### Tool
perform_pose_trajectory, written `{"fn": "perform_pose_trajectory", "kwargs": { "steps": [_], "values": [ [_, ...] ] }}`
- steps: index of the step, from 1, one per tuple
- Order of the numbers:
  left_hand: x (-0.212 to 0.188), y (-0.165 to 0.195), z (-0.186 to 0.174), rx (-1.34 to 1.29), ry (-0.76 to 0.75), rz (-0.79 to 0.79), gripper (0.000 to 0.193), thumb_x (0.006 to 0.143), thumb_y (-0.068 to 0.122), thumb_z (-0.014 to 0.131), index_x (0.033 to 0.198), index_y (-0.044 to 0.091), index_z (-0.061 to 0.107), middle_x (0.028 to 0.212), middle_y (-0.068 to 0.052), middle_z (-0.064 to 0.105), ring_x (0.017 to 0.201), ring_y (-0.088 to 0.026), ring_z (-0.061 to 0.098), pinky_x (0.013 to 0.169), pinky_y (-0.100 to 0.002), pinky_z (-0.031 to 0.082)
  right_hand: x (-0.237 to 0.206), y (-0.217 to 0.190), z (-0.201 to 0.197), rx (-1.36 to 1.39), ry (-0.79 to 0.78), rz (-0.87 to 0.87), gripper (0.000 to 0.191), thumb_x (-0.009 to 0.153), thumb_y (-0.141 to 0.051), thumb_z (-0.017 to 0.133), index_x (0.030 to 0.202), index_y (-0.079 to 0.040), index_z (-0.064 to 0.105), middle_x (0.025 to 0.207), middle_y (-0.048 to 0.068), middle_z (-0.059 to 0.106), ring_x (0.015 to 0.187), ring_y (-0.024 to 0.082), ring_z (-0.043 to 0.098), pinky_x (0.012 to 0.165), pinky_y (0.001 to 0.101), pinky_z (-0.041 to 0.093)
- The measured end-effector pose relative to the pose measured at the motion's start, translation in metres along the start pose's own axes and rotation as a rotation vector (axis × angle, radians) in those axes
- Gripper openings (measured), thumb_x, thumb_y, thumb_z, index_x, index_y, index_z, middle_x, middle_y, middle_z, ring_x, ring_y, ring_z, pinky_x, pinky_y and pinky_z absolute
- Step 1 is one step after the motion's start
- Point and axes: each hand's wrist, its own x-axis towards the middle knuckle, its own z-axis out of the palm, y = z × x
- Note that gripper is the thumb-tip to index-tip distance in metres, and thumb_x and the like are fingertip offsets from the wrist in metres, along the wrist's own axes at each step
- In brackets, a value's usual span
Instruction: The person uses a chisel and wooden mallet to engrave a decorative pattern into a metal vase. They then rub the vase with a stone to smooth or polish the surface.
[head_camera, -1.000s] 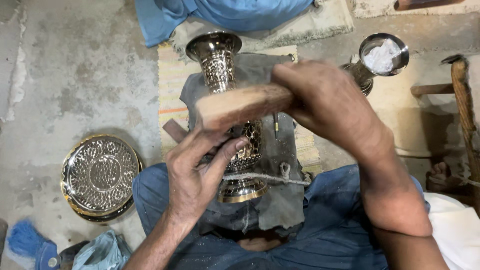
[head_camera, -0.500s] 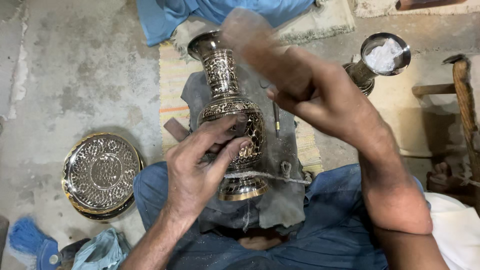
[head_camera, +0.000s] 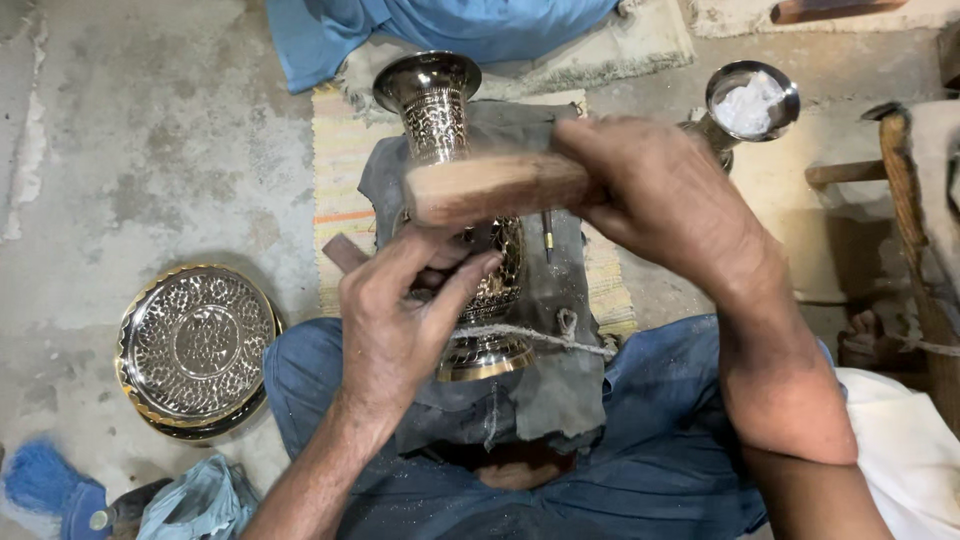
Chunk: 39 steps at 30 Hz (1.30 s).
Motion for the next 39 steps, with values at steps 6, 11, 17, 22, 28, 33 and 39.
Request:
{"fn": "perform_pose_trajectory", "kwargs": {
  "steps": [6,11,17,22,28,33,39],
  "values": [
    [-0.034,0.006,-0.016,-0.083,0.045,0.039,0.033,0.090,0.008,0.081,0.120,0.002,0.070,0.105,-0.008,0.078,0.089,-0.014,0.078,0.075,-0.027,0.065,-0.037,-0.033,0.010,-0.027,0.068,0.050,0.029,0.090,-0.012,0.078,0.111,-0.003,0.060,0.088,0.015,0.068,0.084,0.030,0.067,0.075,0.0460,0.055],
    [-0.063,0.003,-0.024,-0.323,0.259,0.011,0.032,0.096,0.006,0.079,0.124,0.003,0.065,0.103,-0.008,0.077,0.092,-0.013,0.076,0.079,-0.026,0.064,-0.058,-0.041,0.021,-0.177,0.038,0.021,0.026,0.089,-0.011,0.076,0.108,-0.005,0.059,0.092,0.012,0.072,0.084,0.027,0.072,0.073,0.0436,0.058],
    [-0.086,-0.002,-0.018,-0.399,0.460,-0.065,0.031,0.100,0.005,0.077,0.125,0.003,0.059,0.101,-0.010,0.078,0.089,-0.011,0.075,0.073,-0.021,0.060,-0.028,-0.045,0.031,-0.510,0.049,-0.207,0.029,0.085,-0.009,0.074,0.112,-0.007,0.064,0.093,0.010,0.072,0.092,0.029,0.072,0.079,0.0478,0.059],
    [-0.085,-0.004,-0.023,-0.417,0.547,-0.087,0.034,0.100,0.005,0.078,0.128,0.001,0.060,0.092,-0.007,0.076,0.081,-0.005,0.066,0.071,-0.019,0.052,-0.007,-0.078,0.015,-0.927,0.051,-0.214,0.021,0.103,-0.025,0.071,0.118,-0.013,0.067,0.094,0.006,0.072,0.085,0.022,0.069,0.078,0.0435,0.055],
    [-0.082,-0.008,-0.022,-0.326,0.572,-0.069,0.030,0.096,0.005,0.080,0.121,0.001,0.062,0.089,-0.003,0.075,0.077,-0.003,0.068,0.066,-0.018,0.054,-0.009,-0.132,-0.015,-1.207,0.248,-0.480,0.021,0.097,-0.026,0.073,0.116,-0.016,0.069,0.099,0.000,0.072,0.095,0.018,0.069,0.090,0.0393,0.052],
    [-0.085,-0.016,-0.020,-0.191,0.591,-0.044,0.024,0.096,0.002,0.082,0.112,-0.001,0.065,0.087,-0.004,0.070,0.074,-0.005,0.061,0.065,-0.020,0.051,-0.011,-0.163,-0.023,-1.209,0.206,-0.586,0.019,0.098,-0.026,0.076,0.114,-0.017,0.068,0.102,-0.002,0.071,0.101,0.017,0.068,0.096,0.0388,0.050],
    [-0.086,-0.020,-0.021,-0.197,0.620,-0.053,0.026,0.089,0.005,0.083,0.104,-0.001,0.062,0.088,-0.002,0.073,0.079,-0.003,0.068,0.066,-0.020,0.055,-0.006,-0.175,-0.016,-1.131,0.090,-0.524,0.025,0.098,-0.028,0.075,0.118,-0.017,0.067,0.102,0.001,0.072,0.095,0.017,0.069,0.090,0.0394,0.050]
  ]
}}
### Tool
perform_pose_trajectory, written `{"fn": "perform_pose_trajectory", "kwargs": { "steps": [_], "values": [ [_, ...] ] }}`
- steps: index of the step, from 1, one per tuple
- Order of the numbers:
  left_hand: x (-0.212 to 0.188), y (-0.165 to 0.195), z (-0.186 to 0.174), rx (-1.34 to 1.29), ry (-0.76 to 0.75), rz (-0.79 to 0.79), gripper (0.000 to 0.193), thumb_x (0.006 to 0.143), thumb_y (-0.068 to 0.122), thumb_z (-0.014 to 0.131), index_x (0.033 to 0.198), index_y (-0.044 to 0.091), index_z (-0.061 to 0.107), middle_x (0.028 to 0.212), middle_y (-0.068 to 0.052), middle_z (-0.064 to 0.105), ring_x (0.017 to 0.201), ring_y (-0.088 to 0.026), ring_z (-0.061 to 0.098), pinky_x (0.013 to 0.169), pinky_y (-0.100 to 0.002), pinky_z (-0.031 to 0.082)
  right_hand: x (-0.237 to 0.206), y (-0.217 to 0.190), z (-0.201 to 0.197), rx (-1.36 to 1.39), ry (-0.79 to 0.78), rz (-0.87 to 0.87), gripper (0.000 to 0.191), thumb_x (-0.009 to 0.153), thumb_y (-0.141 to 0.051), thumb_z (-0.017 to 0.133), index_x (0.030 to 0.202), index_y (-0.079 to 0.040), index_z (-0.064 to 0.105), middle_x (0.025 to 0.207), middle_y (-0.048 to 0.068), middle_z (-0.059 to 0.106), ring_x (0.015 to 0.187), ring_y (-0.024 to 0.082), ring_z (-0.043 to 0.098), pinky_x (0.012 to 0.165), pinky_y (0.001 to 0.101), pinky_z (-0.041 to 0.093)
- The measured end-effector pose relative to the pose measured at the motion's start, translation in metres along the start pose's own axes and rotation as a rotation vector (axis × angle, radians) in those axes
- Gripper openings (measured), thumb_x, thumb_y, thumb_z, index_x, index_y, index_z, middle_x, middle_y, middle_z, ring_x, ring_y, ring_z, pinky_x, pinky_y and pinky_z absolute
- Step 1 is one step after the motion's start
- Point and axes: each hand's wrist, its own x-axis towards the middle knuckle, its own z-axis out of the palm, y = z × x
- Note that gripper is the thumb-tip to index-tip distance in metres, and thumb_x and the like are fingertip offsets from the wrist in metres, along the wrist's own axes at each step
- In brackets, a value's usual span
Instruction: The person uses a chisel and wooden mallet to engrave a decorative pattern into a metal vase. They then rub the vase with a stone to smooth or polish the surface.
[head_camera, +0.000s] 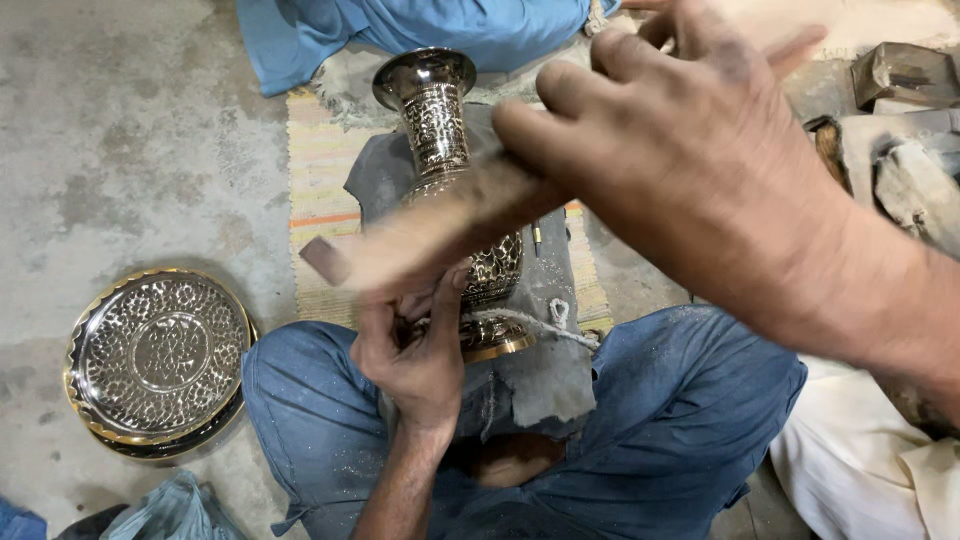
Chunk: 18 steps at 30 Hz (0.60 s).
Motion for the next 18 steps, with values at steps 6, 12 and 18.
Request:
{"fn": "perform_pose_trajectory", "kwargs": {
  "steps": [6,12,18],
  "values": [
    [0.000,-0.001,0.000,0.009,-0.014,0.020,0.027,0.094,0.004,0.085,0.108,0.001,0.063,0.087,-0.003,0.070,0.075,-0.004,0.062,0.066,-0.019,0.052,0.001,-0.001,0.002,0.084,-0.078,0.052,0.034,0.093,-0.028,0.074,0.122,-0.013,0.063,0.104,0.007,0.072,0.099,0.024,0.070,0.092,0.0435,0.050],
    [-0.003,-0.006,0.000,-0.082,-0.015,-0.066,0.030,0.094,0.005,0.084,0.111,0.001,0.060,0.085,-0.002,0.071,0.078,-0.002,0.063,0.069,-0.019,0.054,-0.006,-0.004,0.010,-0.023,-0.109,0.032,0.035,0.093,-0.027,0.073,0.124,-0.015,0.063,0.102,0.007,0.072,0.096,0.021,0.070,0.088,0.0431,0.051],
    [-0.009,-0.009,0.007,-0.138,-0.016,-0.087,0.031,0.094,0.001,0.082,0.114,0.000,0.058,0.088,-0.005,0.072,0.082,-0.004,0.066,0.071,-0.020,0.056,-0.020,-0.006,0.019,0.028,-0.111,0.036,0.034,0.091,-0.018,0.074,0.122,-0.014,0.063,0.104,0.007,0.072,0.095,0.021,0.070,0.089,0.0434,0.053]
  ]
}}
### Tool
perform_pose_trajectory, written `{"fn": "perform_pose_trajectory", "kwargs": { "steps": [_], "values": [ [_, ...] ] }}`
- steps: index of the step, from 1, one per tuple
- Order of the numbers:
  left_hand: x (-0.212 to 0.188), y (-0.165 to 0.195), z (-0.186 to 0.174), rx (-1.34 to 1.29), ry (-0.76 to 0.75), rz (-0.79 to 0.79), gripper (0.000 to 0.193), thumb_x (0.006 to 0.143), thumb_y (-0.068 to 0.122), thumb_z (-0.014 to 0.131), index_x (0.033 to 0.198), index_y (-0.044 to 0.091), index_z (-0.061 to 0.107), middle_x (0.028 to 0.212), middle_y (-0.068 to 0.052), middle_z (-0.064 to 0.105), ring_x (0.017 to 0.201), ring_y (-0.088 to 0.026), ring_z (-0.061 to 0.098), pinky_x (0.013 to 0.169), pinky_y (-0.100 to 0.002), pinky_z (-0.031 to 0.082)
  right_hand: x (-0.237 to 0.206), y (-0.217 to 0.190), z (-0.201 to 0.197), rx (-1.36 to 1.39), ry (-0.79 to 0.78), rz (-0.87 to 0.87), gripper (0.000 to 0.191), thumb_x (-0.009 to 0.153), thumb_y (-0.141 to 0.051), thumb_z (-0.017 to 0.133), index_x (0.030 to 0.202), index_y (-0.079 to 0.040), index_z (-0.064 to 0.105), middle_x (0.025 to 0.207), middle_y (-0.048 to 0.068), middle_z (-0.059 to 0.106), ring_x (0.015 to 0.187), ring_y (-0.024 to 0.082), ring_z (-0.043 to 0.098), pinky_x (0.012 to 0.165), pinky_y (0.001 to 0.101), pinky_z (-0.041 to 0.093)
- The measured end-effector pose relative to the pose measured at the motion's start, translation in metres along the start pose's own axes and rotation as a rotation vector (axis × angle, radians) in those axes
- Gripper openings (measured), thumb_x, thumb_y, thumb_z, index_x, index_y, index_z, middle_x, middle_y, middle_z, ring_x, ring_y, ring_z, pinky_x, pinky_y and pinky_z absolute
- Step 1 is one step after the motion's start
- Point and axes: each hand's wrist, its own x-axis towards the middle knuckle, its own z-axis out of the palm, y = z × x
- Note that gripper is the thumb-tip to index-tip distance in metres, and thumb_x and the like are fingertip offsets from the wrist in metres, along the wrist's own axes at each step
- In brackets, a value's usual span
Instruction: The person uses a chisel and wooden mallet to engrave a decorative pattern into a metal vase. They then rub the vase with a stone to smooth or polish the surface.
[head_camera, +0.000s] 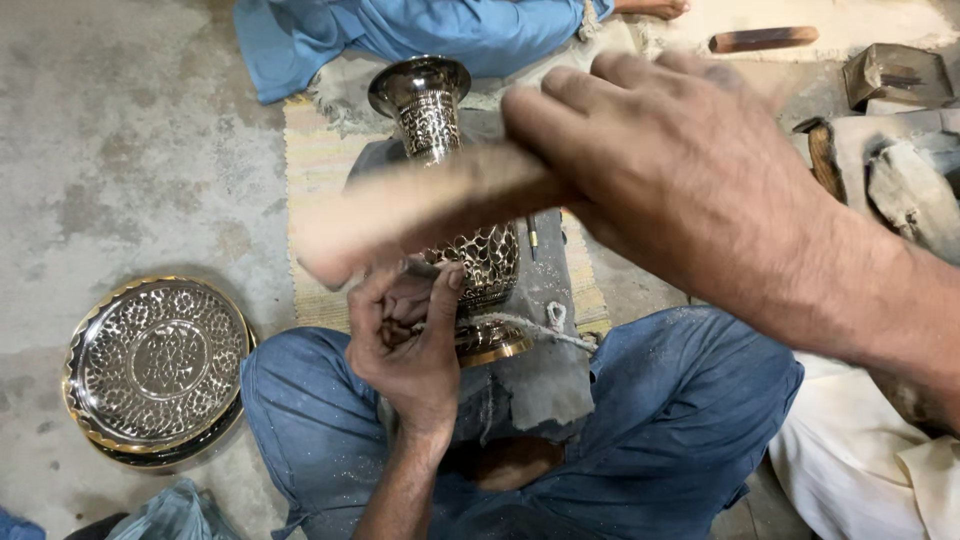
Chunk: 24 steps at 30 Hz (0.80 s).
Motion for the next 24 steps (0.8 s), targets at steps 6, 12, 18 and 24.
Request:
{"fn": "perform_pose_trajectory", "kwargs": {
  "steps": [6,12,18,24],
  "values": [
    [-0.005,-0.003,0.001,-0.069,-0.016,-0.009,0.030,0.095,0.001,0.080,0.114,0.000,0.057,0.096,-0.006,0.075,0.087,-0.006,0.071,0.077,-0.021,0.060,-0.005,0.001,0.008,0.088,-0.048,0.021,0.024,0.097,-0.019,0.071,0.118,-0.012,0.060,0.099,0.006,0.071,0.091,0.022,0.069,0.085,0.0449,0.054],
    [-0.007,-0.001,0.003,0.028,-0.009,0.025,0.029,0.094,0.000,0.082,0.111,0.000,0.059,0.092,-0.006,0.074,0.084,-0.007,0.069,0.075,-0.021,0.059,-0.004,-0.001,0.008,0.020,0.009,0.009,0.030,0.094,-0.026,0.071,0.120,-0.015,0.059,0.096,0.005,0.072,0.091,0.021,0.071,0.081,0.0430,0.055],
    [-0.004,-0.001,0.004,0.106,-0.001,0.038,0.036,0.089,-0.001,0.085,0.113,-0.001,0.058,0.091,-0.006,0.073,0.083,-0.007,0.071,0.073,-0.021,0.059,-0.002,0.000,0.005,-0.086,0.060,-0.009,0.037,0.089,-0.026,0.073,0.122,-0.017,0.060,0.099,0.005,0.072,0.093,0.021,0.071,0.085,0.0426,0.055],
    [-0.007,-0.012,0.006,0.016,-0.021,0.070,0.033,0.093,-0.003,0.082,0.114,0.001,0.058,0.098,-0.009,0.075,0.090,-0.010,0.074,0.079,-0.023,0.063,-0.009,0.001,0.018,-0.092,0.064,-0.018,0.036,0.090,-0.031,0.072,0.122,-0.018,0.061,0.097,0.002,0.071,0.090,0.018,0.070,0.084,0.0417,0.057]
  ]
}}
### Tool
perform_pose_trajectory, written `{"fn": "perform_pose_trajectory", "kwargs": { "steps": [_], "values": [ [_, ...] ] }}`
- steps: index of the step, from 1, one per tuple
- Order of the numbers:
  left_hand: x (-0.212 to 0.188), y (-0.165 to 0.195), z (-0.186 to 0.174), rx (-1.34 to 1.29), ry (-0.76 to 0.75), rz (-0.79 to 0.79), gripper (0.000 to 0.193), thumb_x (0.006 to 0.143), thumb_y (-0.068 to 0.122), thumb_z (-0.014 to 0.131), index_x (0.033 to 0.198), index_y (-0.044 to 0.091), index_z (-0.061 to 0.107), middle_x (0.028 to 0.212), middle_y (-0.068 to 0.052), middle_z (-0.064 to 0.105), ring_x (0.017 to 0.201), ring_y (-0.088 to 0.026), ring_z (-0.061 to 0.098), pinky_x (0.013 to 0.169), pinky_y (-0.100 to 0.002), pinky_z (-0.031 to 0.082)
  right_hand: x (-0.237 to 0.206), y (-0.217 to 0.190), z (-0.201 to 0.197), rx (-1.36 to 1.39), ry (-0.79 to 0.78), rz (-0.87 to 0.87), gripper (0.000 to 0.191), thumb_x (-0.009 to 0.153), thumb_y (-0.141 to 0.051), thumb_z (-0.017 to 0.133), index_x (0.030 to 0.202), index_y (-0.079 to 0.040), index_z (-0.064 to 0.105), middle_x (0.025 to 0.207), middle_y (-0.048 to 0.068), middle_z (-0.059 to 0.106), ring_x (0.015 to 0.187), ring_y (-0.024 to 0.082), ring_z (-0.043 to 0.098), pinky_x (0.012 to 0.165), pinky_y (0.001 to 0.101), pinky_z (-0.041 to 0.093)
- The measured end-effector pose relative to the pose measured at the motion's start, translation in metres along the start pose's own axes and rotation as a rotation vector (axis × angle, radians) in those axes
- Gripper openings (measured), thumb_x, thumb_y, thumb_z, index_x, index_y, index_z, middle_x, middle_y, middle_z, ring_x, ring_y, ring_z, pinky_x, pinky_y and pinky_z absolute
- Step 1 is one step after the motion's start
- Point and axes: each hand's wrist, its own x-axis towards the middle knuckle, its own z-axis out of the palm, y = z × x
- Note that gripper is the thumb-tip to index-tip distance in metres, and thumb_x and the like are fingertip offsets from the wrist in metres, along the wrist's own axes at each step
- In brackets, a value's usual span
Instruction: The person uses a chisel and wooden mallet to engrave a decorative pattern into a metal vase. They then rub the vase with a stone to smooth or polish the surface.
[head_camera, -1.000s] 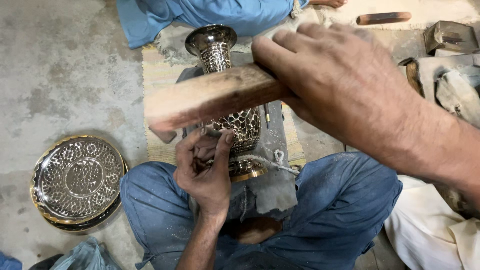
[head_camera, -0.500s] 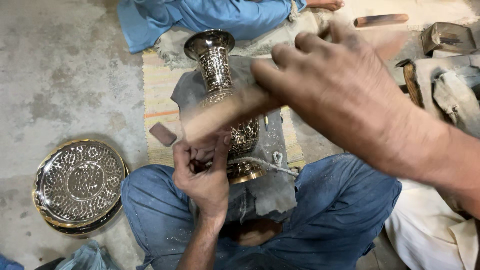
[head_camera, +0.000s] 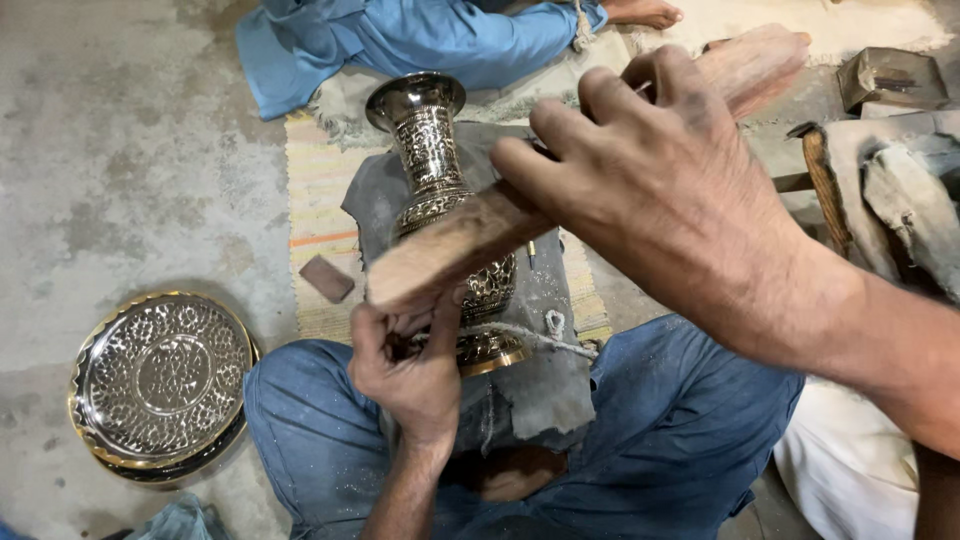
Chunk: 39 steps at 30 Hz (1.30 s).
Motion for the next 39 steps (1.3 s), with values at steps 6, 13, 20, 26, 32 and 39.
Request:
{"fn": "perform_pose_trajectory", "kwargs": {
  "steps": [6,13,20,26,32,39],
  "values": [
    [-0.005,-0.010,-0.002,-0.032,0.022,-0.014,0.034,0.091,-0.003,0.083,0.116,0.002,0.061,0.085,-0.005,0.072,0.078,-0.007,0.068,0.070,-0.021,0.057,-0.023,-0.009,0.043,0.434,0.059,0.156,0.027,0.100,-0.021,0.073,0.119,-0.005,0.060,0.097,0.010,0.070,0.087,0.022,0.067,0.078,0.0398,0.057],
    [0.021,0.008,-0.015,-0.001,-0.372,0.013,0.034,0.098,0.004,0.078,0.129,0.006,0.065,0.101,-0.008,0.078,0.093,-0.013,0.077,0.079,-0.023,0.064,-0.080,-0.071,0.113,0.786,-0.166,0.617,0.031,0.092,-0.014,0.077,0.114,-0.004,0.057,0.087,0.016,0.068,0.083,0.031,0.069,0.075,0.0452,0.056],
    [0.043,0.030,0.017,0.298,-0.838,0.278,0.039,0.092,0.017,0.079,0.128,0.008,0.069,0.121,-0.011,0.076,0.100,-0.019,0.078,0.080,-0.031,0.067,-0.131,-0.111,0.143,1.011,-0.030,0.818,0.063,0.075,-0.005,0.080,0.134,-0.004,0.058,0.102,0.024,0.070,0.100,0.040,0.068,0.082,0.0476,0.054],
    [0.045,0.035,0.031,0.395,-0.991,0.111,0.039,0.088,0.023,0.077,0.125,0.011,0.071,0.121,-0.009,0.076,0.093,-0.020,0.078,0.075,-0.034,0.066,-0.151,-0.093,0.144,1.084,0.114,0.961,0.033,0.090,-0.014,0.081,0.118,-0.007,0.066,0.102,0.012,0.075,0.093,0.023,0.074,0.080,0.0368,0.060],
    [0.041,0.029,0.036,0.439,-1.040,0.237,0.036,0.092,0.024,0.075,0.125,0.010,0.071,0.118,-0.010,0.077,0.096,-0.021,0.078,0.079,-0.036,0.064,-0.166,-0.083,0.138,1.232,0.273,0.994,0.032,0.096,-0.013,0.084,0.119,-0.004,0.063,0.091,0.011,0.068,0.083,0.023,0.064,0.078,0.0355,0.053],
    [0.040,0.021,0.040,0.421,-1.077,0.304,0.036,0.093,0.026,0.073,0.126,0.011,0.072,0.121,-0.010,0.076,0.097,-0.022,0.078,0.083,-0.037,0.064,-0.176,-0.097,0.137,0.954,0.233,0.920,0.032,0.092,-0.012,0.081,0.117,-0.005,0.063,0.097,0.007,0.067,0.092,0.015,0.059,0.084,0.0321,0.049]
  ]
}}
